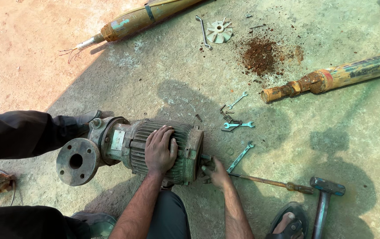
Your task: The person attaches a flange to a motor, tightens bolts with a wrench, and uses a hammer and screwdriver to adjust the motor shaft. The person works on the motor while sitting on the floor.
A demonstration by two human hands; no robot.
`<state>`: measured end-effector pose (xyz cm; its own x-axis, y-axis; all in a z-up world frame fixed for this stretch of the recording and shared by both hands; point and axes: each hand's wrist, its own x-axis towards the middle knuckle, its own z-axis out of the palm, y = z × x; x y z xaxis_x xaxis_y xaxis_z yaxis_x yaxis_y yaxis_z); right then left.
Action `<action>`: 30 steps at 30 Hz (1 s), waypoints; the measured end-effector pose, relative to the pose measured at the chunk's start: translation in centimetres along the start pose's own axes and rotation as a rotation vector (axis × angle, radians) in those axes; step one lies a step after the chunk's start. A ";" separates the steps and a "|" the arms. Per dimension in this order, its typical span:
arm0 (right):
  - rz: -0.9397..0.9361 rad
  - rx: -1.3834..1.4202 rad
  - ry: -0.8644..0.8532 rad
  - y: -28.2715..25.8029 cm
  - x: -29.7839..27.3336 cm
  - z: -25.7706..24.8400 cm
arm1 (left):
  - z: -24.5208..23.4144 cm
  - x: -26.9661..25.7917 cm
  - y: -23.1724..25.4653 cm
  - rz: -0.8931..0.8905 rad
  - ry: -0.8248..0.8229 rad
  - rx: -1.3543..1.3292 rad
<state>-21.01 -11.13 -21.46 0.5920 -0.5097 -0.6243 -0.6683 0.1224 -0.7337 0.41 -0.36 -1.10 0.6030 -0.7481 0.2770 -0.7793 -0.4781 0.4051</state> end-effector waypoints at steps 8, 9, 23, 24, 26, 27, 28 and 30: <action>-0.004 0.061 0.025 1.6 0.4 0.7 | -0.3 -0.4 -0.3 0.046 0.030 -0.028; -0.129 0.110 0.012 2.1 0.4 0.8 | -0.2 -0.7 -0.5 0.043 0.016 -0.038; -0.019 -0.017 -0.105 -4.7 -3.6 -2.2 | -0.8 -0.4 -0.1 0.037 -0.024 -0.046; -0.049 -0.001 -0.094 -5.0 -3.7 -2.2 | -0.8 -0.5 -0.2 0.042 -0.022 -0.042; -0.088 0.044 -0.076 -5.3 -3.7 -2.3 | -0.8 -0.5 -0.4 0.044 -0.022 -0.041; -0.101 0.064 -0.066 -5.2 -3.8 -2.5 | -0.6 -0.5 -0.3 0.043 -0.016 -0.048; -0.115 0.083 -0.056 -5.1 -3.8 -2.6 | -0.6 -0.5 -0.3 0.041 -0.022 -0.046; 0.067 -0.010 -0.149 -4.6 -3.6 -2.8 | -0.4 -0.7 0.0 0.030 -0.031 -0.042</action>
<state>-21.31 -12.25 -15.11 0.6054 -0.3685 -0.7054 -0.7127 0.1436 -0.6866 0.10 0.32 -0.98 0.5734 -0.7762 0.2623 -0.7886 -0.4360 0.4337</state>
